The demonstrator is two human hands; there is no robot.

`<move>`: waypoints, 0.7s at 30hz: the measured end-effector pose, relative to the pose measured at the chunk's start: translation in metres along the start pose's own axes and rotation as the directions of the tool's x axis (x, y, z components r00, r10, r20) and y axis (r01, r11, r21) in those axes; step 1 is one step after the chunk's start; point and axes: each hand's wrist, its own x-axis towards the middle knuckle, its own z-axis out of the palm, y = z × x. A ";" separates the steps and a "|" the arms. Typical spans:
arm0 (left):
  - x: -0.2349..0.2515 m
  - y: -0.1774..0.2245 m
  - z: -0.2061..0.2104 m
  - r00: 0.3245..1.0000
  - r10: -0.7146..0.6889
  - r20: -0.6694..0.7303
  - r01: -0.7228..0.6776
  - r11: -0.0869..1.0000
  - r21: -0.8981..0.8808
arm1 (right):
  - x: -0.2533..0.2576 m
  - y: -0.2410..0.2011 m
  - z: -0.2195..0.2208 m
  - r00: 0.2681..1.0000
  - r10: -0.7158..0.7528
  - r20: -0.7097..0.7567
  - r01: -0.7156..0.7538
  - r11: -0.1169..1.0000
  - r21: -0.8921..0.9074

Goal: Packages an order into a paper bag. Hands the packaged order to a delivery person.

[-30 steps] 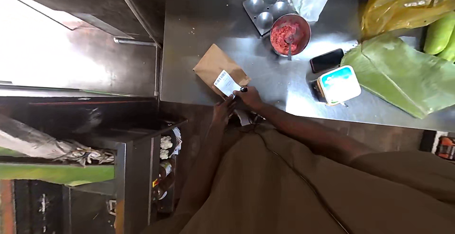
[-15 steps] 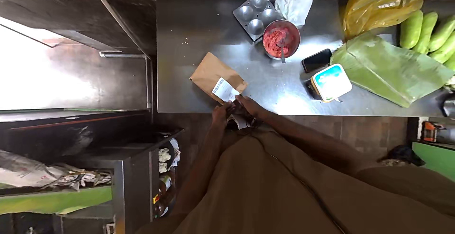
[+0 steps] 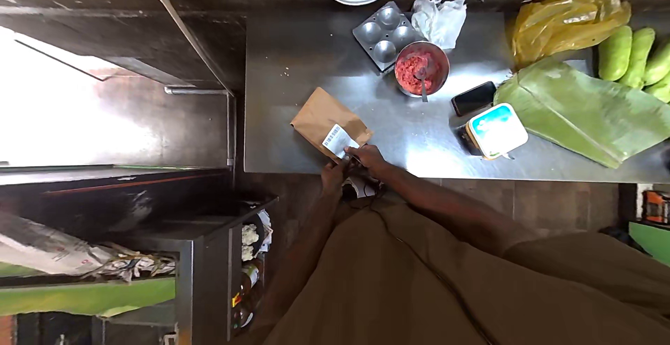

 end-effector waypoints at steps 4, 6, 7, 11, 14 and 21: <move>-0.002 -0.001 -0.002 0.999 0.013 0.033 -0.014 0.999 0.051 | -0.012 0.000 -0.011 0.999 -0.017 0.044 0.012 0.995 0.101; -0.004 0.002 -0.001 1.000 -0.001 0.028 0.000 0.999 0.041 | -0.008 -0.008 -0.019 1.000 -0.006 0.013 0.004 0.993 0.118; -0.005 0.003 0.001 1.000 -0.012 0.020 0.012 1.000 0.027 | -0.001 -0.012 -0.024 1.000 -0.012 -0.003 0.012 0.994 0.113; -0.008 0.001 0.002 0.998 -0.052 0.042 0.050 0.998 0.033 | 0.017 -0.019 -0.035 1.000 0.018 -0.002 -0.017 0.998 0.054; -0.011 0.018 -0.015 0.985 -0.116 0.124 0.073 0.948 0.308 | 0.007 -0.022 -0.050 0.994 -0.041 0.103 0.048 0.996 -0.069; 0.025 0.157 -0.090 0.909 0.412 0.064 -0.307 0.558 0.771 | -0.011 -0.014 -0.109 0.842 -0.506 -0.188 0.274 0.701 -0.658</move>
